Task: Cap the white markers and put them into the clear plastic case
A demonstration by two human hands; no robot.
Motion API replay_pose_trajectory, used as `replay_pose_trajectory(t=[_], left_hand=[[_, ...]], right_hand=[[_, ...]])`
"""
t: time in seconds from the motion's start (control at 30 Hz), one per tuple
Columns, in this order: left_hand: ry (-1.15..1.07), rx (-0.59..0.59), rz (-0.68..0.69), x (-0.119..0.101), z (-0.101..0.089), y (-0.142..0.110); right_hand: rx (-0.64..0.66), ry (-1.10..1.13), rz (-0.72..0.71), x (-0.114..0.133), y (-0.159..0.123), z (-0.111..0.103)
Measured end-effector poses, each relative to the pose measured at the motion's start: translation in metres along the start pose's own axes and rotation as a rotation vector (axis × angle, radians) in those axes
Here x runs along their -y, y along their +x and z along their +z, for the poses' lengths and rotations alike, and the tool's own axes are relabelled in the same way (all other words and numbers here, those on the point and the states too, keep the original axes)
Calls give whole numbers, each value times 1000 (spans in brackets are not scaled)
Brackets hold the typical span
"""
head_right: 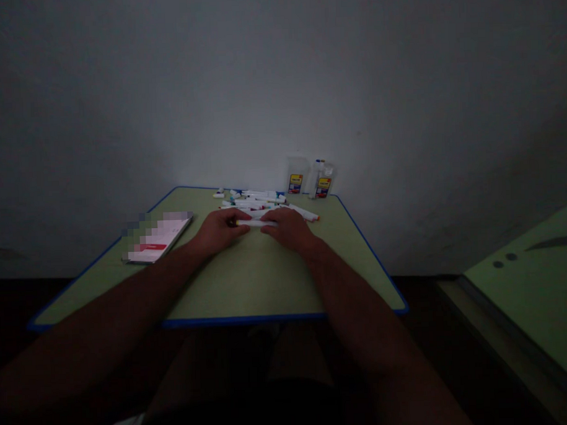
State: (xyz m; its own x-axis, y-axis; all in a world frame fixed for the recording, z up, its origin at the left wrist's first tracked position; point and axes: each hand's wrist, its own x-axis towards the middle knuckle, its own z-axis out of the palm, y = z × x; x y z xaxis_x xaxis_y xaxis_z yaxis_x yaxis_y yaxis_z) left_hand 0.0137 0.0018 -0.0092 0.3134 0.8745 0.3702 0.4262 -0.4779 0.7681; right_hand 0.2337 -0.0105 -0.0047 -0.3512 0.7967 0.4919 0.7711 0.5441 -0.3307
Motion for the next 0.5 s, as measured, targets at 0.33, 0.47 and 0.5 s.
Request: replay_pose_trajectory(t=[0.33,0.47,0.5], left_hand=[[15,-23,7,2,-1,1],[109,-15,25,6,-4,2],[146,-11,26,8,-5,2]], right_hand=[[-59,-44,6,-12,0,1],[-91,-26,22,-14,1,-1],[-102,-28,29,-14,1,-2]])
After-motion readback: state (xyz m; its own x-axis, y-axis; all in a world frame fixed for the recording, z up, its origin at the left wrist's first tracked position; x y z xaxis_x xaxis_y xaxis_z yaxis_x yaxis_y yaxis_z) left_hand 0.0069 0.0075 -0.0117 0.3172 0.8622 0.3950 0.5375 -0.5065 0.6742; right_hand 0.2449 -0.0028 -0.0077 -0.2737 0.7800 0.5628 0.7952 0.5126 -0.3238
